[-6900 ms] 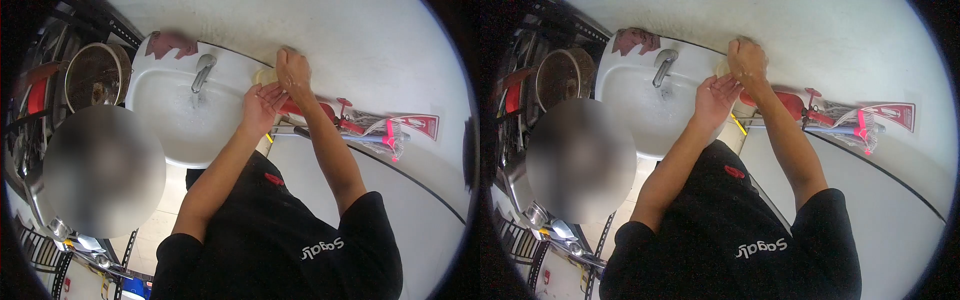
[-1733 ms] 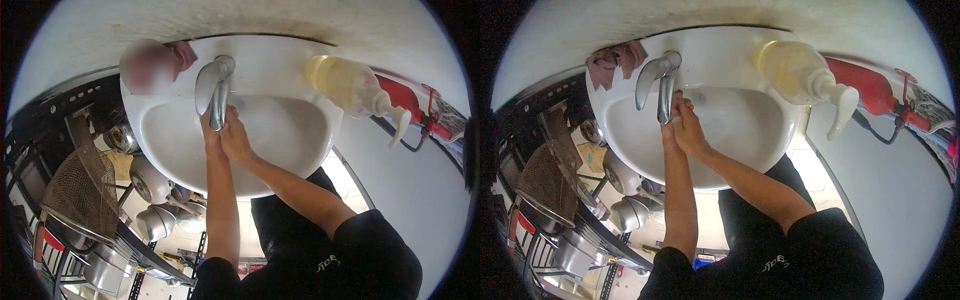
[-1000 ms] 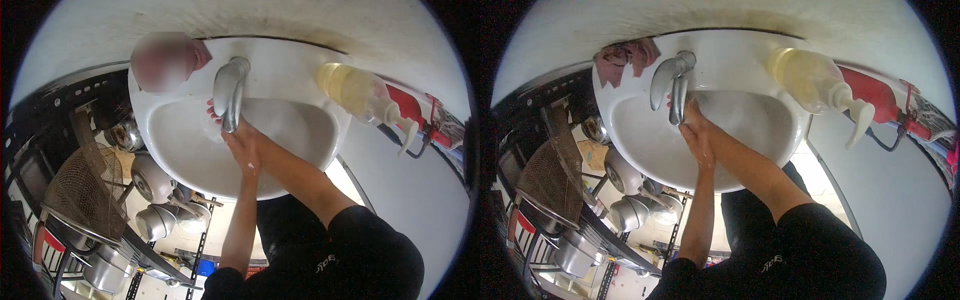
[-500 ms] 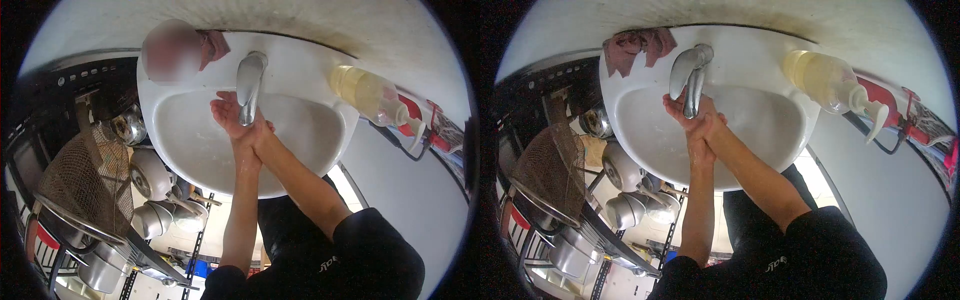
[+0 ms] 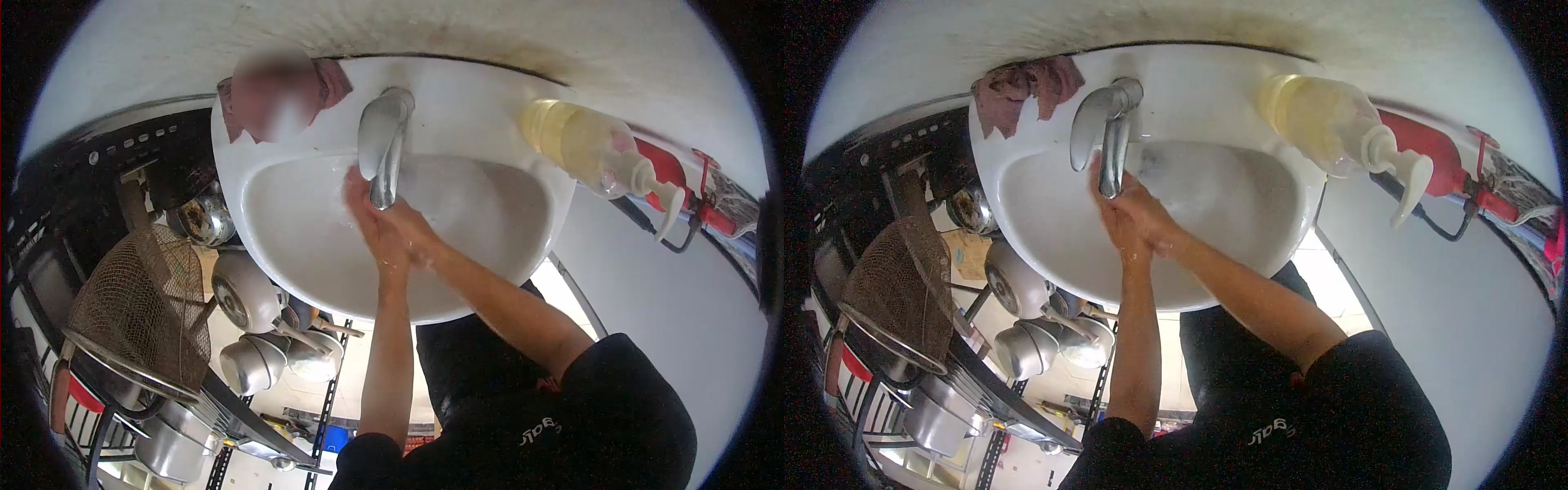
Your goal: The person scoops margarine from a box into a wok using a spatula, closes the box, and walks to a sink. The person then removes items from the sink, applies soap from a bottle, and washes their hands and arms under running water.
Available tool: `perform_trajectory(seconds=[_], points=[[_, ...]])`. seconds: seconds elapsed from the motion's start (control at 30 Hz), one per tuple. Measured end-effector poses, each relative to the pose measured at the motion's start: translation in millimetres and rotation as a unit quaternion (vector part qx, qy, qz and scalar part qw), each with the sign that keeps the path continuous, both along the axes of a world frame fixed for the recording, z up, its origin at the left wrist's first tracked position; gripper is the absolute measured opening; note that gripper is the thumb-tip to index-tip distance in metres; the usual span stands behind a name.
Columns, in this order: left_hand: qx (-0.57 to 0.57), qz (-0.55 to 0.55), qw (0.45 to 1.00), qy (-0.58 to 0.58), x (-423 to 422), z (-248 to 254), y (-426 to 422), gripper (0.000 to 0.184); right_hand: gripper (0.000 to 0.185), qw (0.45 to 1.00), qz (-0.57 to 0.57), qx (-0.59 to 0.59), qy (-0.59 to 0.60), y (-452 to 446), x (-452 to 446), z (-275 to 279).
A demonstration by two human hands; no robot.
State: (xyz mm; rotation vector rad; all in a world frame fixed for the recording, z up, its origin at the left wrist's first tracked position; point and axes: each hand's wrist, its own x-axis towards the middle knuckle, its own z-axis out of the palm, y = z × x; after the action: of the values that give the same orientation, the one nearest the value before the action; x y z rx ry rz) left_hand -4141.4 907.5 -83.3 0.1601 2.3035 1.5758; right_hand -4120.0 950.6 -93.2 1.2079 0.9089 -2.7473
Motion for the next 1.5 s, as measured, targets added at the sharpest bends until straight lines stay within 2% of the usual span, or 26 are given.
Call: perform_trajectory(seconds=[0.07, 0.13, 0.17, 0.2, 0.23, 0.33, 0.37, 0.43, 0.5, 0.57, 0.63, 0.67, 0.7, 0.77, 0.87, 0.9, 0.97, 1.1, 1.17, 1.23, 1.27, 1.33, 1.37, 1.4, 1.43, 1.5], points=[[-0.003, -0.047, 0.998, -0.038, 9.9, -1.0, -1.3, 0.042, 0.036, 0.996, 0.042, -0.078, 0.012, 9.0, -2.5, -17.4], [-0.054, -0.123, 0.990, -0.044, 17.1, 0.4, 1.6, 0.039, 0.043, 0.990, 0.115, -0.069, 0.042, 8.7, -0.3, -43.2], [-0.036, -0.114, 0.984, -0.129, 9.1, 1.7, 1.3, 0.035, 0.045, 0.988, 0.129, -0.069, 0.056, 9.9, 1.4, -44.0], [-0.021, -0.103, 0.971, -0.215, -7.0, 5.8, -3.3, 0.031, 0.045, 0.989, 0.098, -0.083, 0.069, 13.1, 2.4, -13.9], [-0.007, -0.093, 0.950, -0.299, -19.2, 7.0, -6.6, 0.027, 0.044, 0.993, 0.084, -0.073, 0.040, 3.0, 5.6, -13.5], [-0.058, -0.077, 0.994, -0.042, -29.4, -36.8, -17.4, 0.019, 0.041, 0.997, 0.020, -0.069, -0.035, -20.5, 13.8, -12.8], [-0.068, -0.066, 0.995, -0.005, -31.3, -34.3, -12.1, 0.018, 0.041, 0.995, -0.017, -0.083, -0.051, -21.0, 15.0, -13.5], [-0.093, -0.038, 0.993, 0.063, -30.6, -23.7, -4.2, 0.016, 0.041, 0.998, 0.054, 0.018, -0.019, -2.6, 17.7, 6.1], [0.045, -0.028, 0.987, -0.153, -43.4, -39.2, -14.2, 0.013, 0.042, 0.991, 0.076, 0.107, 0.002, 4.4, 16.4, 11.8], [0.228, -0.003, 0.923, -0.310, -44.3, -40.0, -11.4, 0.018, 0.042, 0.981, 0.050, 0.186, 0.007, 2.1, 11.2, 5.1], [0.436, 0.038, 0.805, -0.400, -25.8, -15.0, 2.6, 0.030, 0.041, 0.984, -0.098, -0.051, 0.138, 4.4, -6.9, -15.4], [0.474, 0.060, 0.753, -0.451, -10.4, -15.6, 4.6, 0.043, 0.040, 0.967, -0.128, -0.119, 0.186, 4.7, -15.7, -22.3], [0.514, 0.075, 0.721, -0.458, -3.1, -18.1, 3.1, 0.044, 0.039, 0.942, -0.153, -0.190, 0.229, 5.2, -24.5, -28.2], [0.589, 0.094, 0.650, -0.471, 1.2, -20.9, 4.3, 0.045, 0.036, 0.922, -0.133, -0.218, 0.291, 5.1, -39.6, -37.5], [0.580, 0.131, 0.652, -0.471, 9.9, -8.6, -3.2, 0.045, 0.032, 0.893, -0.090, -0.284, 0.337, -4.3, -57.9, -47.6], [0.558, 0.131, 0.670, -0.471, 18.5, -3.8, -2.5, 0.046, 0.030, 0.887, -0.069, -0.312, 0.333, -3.6, -69.2, -50.6], [0.510, 0.133, 0.707, -0.473, 39.1, 7.3, -1.3, 0.048, 0.026, 0.883, -0.019, -0.389, 0.263, 0.7, -95.5, -56.9], [0.466, 0.137, 0.737, -0.470, 32.2, 14.2, -9.3, 0.046, 0.025, 0.870, -0.022, -0.420, 0.258, -3.6, -90.5, -47.7], [0.465, 0.129, 0.736, -0.474, 14.3, 2.6, -15.5, 0.042, 0.028, 0.877, -0.079, -0.410, 0.237, -3.4, -77.4, -46.3], [0.390, 0.121, 0.799, -0.443, 4.5, -1.6, -9.3, 0.039, 0.029, 0.883, -0.104, -0.395, 0.231, -4.8, -60.4, -59.8], [0.354, 0.112, 0.826, -0.424, -1.5, -4.2, -1.9, 0.037, 0.026, 0.894, -0.157, -0.367, 0.205, 4.1, -52.6, -48.4], [0.379, 0.184, 0.825, -0.377, -5.2, -20.5, 6.4, 0.034, 0.022, 0.988, 0.005, -0.112, 0.110, 29.1, -34.1, -1.7], [0.387, 0.226, 0.822, -0.353, -4.9, -32.0, 4.0, 0.034, 0.021, 0.995, 0.088, 0.016, 0.051, 31.2, -24.5, 14.1], [0.368, 0.184, 0.837, -0.360, -17.8, -36.8, -0.5, 0.030, 0.021, 0.945, 0.058, 0.318, 0.042, 14.2, -23.3, 5.6], [0.349, 0.141, 0.852, -0.365, -30.8, -40.2, -4.4, 0.026, 0.024, 0.942, 0.055, 0.327, 0.054, 9.2, -16.1, -4.5], [0.146, 0.064, 0.971, -0.180, -24.2, -21.8, 9.1, 0.023, 0.031, 0.937, 0.041, 0.340, 0.075, 7.6, -4.3, 3.7]])
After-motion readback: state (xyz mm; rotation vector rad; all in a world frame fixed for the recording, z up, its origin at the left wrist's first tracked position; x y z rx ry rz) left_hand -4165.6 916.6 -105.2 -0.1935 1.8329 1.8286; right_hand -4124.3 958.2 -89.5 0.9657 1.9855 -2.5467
